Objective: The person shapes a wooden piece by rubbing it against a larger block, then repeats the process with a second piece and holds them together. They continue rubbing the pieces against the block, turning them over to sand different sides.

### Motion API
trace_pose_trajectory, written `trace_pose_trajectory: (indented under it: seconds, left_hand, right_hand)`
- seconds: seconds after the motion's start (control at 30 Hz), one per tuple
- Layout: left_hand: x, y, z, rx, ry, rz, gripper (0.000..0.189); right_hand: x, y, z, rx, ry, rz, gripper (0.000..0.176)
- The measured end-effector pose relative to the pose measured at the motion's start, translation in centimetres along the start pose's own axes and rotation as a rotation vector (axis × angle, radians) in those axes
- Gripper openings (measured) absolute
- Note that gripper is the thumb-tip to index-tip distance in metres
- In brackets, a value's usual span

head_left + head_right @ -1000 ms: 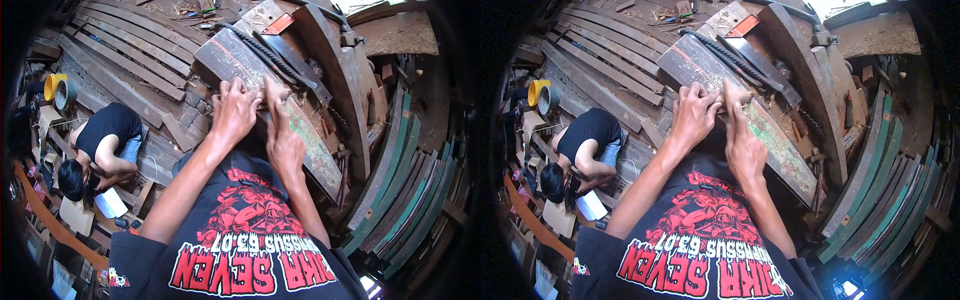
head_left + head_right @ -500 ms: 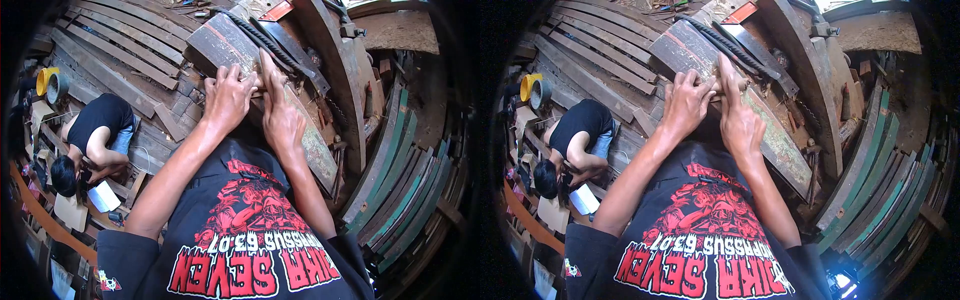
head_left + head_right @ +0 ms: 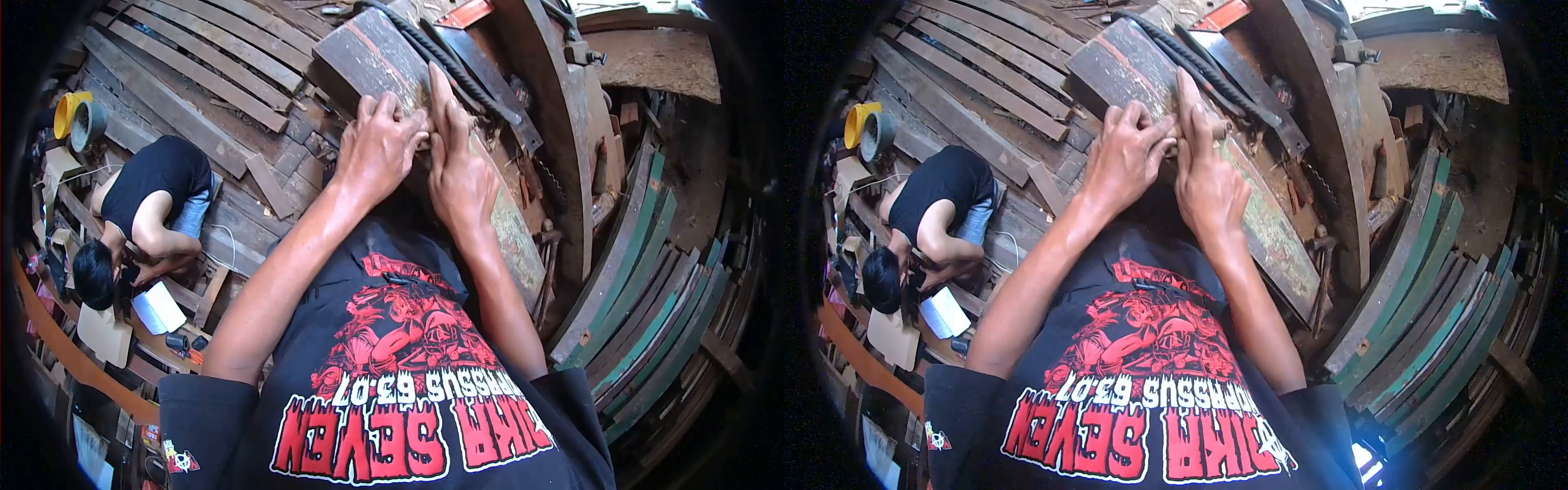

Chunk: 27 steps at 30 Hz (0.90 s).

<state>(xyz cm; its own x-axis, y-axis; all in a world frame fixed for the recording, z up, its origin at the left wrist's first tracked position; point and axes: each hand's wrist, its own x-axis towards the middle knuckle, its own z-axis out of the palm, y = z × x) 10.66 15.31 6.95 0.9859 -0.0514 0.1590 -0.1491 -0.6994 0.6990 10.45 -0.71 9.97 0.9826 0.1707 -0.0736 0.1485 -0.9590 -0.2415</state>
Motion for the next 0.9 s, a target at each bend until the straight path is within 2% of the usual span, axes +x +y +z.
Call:
trace_pose_trajectory:
  seconds: [0.13, 0.2, 0.27, 0.37, 0.5, 0.63, 0.7, 0.83, 0.9]
  left_hand:
    - [-0.1, 0.2, -0.3, -0.012, -0.037, -0.020, 0.027]
    - [0.1, 0.0, -0.3, -0.012, -0.027, -0.024, 0.026]
    - [0.1, -0.2, 0.0, -0.014, -0.033, -0.026, 0.026]
    - [0.0, -0.8, 0.2, 0.011, 0.001, 0.049, 0.025]
    - [-0.1, -0.4, 0.3, 0.007, -0.004, 0.006, 0.024]
    - [-0.1, -0.6, 0.2, 0.042, -0.017, 0.043, 0.024]
    - [-0.2, -0.3, 0.0, 0.022, -0.033, 0.017, 0.024]
    - [-0.1, -0.4, 0.2, 0.010, 0.030, 0.018, 0.026]
    - [0.2, -0.7, -0.1, 0.002, -0.014, 0.022, 0.027]
  right_hand:
    - [-1.9, 0.1, -1.4, 0.009, -0.091, 0.026, 0.070]
    - [-2.3, 0.7, -0.6, 0.077, -0.024, -0.058, 0.073]
    - [-2.1, 0.9, 0.2, 0.051, -0.005, -0.057, 0.077]
    - [-1.3, 0.9, -1.1, -0.072, -0.095, -0.059, 0.082]
    - [-1.6, 0.1, -2.0, -0.018, -0.066, -0.095, 0.084]
    - [0.7, 1.3, -0.2, -0.173, 0.017, -0.184, 0.080]
    - [-2.8, 2.0, -1.0, -0.063, 0.008, -0.172, 0.076]
    - [0.1, 1.1, -0.4, -0.088, 0.024, -0.161, 0.069]
    - [0.7, 1.4, -0.2, -0.099, 0.034, -0.154, 0.068]
